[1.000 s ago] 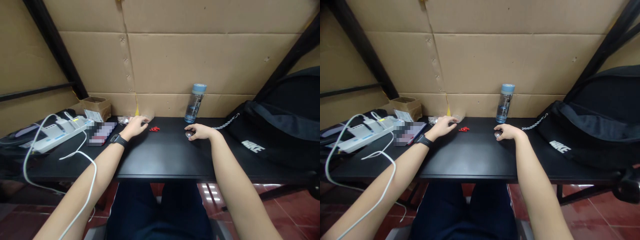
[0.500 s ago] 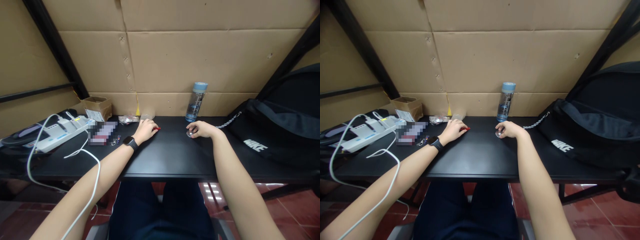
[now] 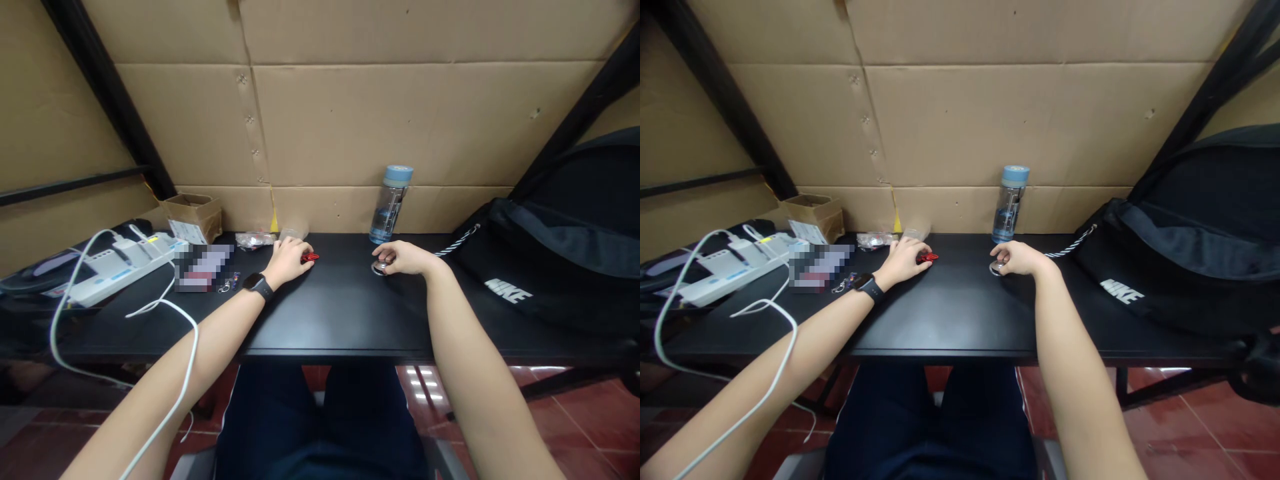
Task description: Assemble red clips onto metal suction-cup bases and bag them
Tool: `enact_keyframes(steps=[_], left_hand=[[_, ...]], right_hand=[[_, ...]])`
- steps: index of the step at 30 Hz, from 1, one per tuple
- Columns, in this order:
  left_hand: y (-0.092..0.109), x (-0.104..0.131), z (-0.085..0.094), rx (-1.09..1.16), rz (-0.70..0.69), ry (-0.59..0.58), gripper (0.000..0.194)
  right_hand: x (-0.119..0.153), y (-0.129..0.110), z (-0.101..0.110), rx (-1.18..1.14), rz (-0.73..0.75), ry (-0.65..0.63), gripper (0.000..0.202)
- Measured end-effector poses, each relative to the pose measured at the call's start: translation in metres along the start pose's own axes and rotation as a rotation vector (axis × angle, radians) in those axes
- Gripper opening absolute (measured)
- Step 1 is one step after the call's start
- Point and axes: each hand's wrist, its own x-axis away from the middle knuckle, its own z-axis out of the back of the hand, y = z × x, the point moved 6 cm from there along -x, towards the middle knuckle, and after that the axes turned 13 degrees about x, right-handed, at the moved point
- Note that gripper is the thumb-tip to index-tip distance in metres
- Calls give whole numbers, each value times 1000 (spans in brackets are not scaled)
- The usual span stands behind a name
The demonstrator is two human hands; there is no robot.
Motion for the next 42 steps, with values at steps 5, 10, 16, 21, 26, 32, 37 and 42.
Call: enact_keyframes(steps=[5,10,16,21,26,32,37,42], left_hand=[[-9,-3,1,7,-2,-46,11],[-9,-2,-2,-20,-8,-50,12],[-3,-2,-5,-30,19,-36,17],[-2,-2,-3,0,-1,-20,15],[-6,-2,6,64,36,15,13],[-6,-2,21,114,53,77,18],[-5,-2,27,151,47,104,16],[6,-2,29,278,-12,119,18]], right_hand=[[3,-12,3,10,31,1,49],[4,-15,7,-34,8,51,48],[4,-23,5,-152,10,28,50],[4,-35,5,-238,69,26,47],[6,-42,2,-302,88,-9,44],[9,-52,2,-354,90,-38,42],[8,-59,-2,-446,104,-84,40],[7,-68,-1,-495,138,-20,48]])
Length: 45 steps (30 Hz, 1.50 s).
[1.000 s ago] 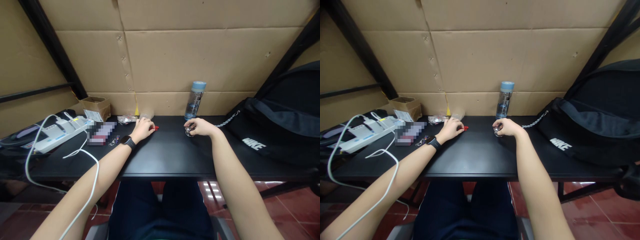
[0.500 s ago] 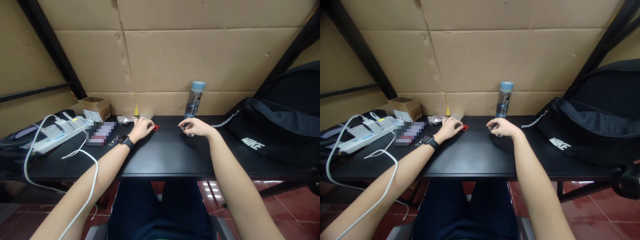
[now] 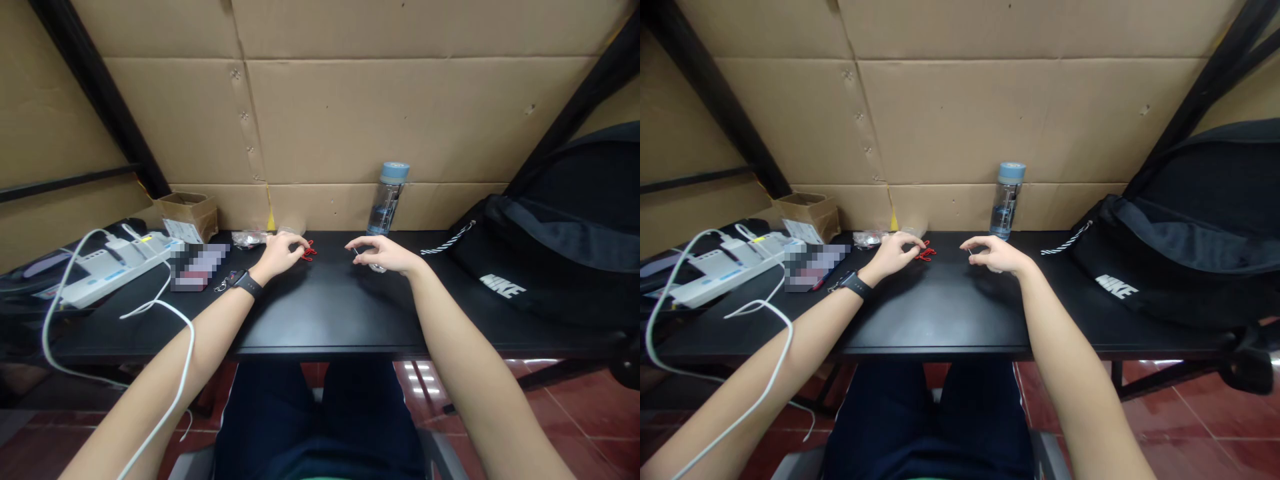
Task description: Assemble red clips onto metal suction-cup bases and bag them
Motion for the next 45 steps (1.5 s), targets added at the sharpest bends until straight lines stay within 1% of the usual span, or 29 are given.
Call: enact_keyframes(steps=[4,8,10,13,18,23,26,29,33,37,43,45], left_hand=[[9,0,-3,45,-11,-7,9],[17,1,-6,48,10,-20,9],[22,1,-6,63,11,-9,11],[29,1,-8,72,5,-2,19],[36,3,-15,12,18,-31,17],[38,4,-17,0,51,7,22],[38,5,-17,45,41,29,21],[35,5,-18,130,37,52,17],[30,5,-23,244,43,29,14],[28,5,-28,299,50,7,12],[22,5,-31,386,81,16,17],[21,5,-30,376,79,31,19]], right_hand=[[-1,-6,-5,-22,64,-11,59],[-5,-6,-9,-102,141,36,56],[-9,-5,-13,-149,169,74,58],[-16,-1,-20,-215,149,129,64],[-25,0,-33,-284,115,177,61],[-27,-4,-40,-364,146,184,63],[-28,-6,-43,-378,161,176,63],[-29,-8,-47,-386,170,168,62],[-29,-11,-50,-394,182,160,61],[-29,-13,-51,-395,187,159,61],[-28,-18,-53,-391,209,165,61],[-28,-19,-55,-394,221,157,60]])
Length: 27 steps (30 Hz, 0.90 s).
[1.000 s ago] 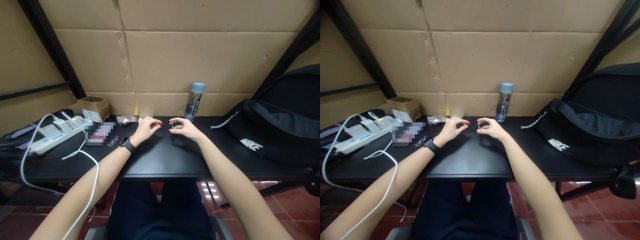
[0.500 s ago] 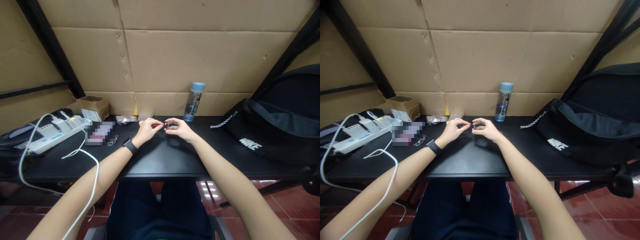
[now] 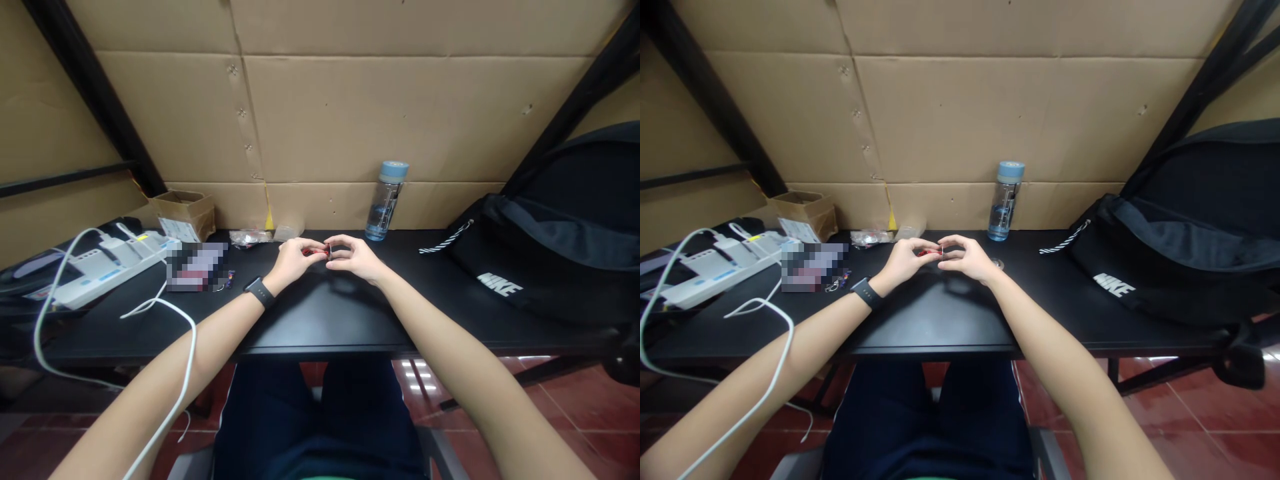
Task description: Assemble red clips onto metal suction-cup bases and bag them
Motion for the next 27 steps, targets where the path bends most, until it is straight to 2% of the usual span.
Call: enact_keyframes(steps=[6,12,16,27], left_hand=[[8,1,0,-140,-61,30,9],[8,1,2,-188,-56,86,5],[6,0,3,-162,-66,85,5],[0,-4,1,-30,-104,67,5]], right_hand=[[-1,-2,-2,-25,24,26,60],[-1,-4,-3,-23,22,73,66],[-2,-3,-2,-26,29,110,70],[-3,-2,-3,-35,55,126,62]])
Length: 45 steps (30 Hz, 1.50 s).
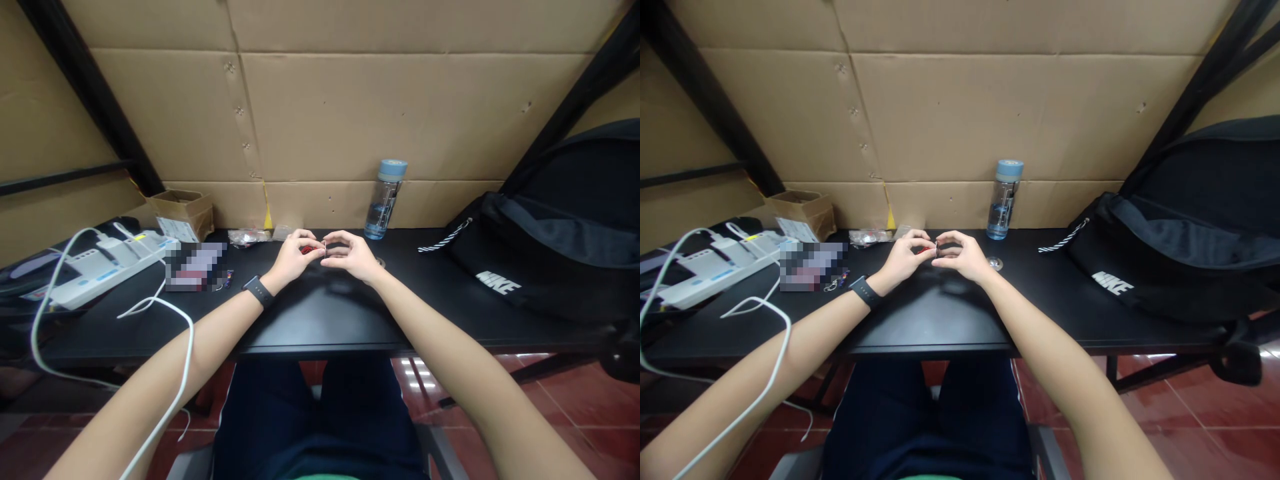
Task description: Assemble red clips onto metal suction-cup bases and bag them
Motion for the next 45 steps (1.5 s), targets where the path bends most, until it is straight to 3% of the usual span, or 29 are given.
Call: enact_keyframes(steps=[13,18,24,37,45], left_hand=[[27,7,4,-170,-138,92,7],[28,7,7,-161,-121,118,6],[30,7,8,-163,-118,125,5],[28,4,6,-178,-81,16,10],[28,4,6,-249,-42,36,6]], right_hand=[[3,-1,0,74,-86,87,52],[2,-9,0,10,-30,138,50],[-1,1,-5,-130,-121,34,39],[0,0,-2,-78,-94,53,33],[0,2,-2,-58,-106,57,36]])
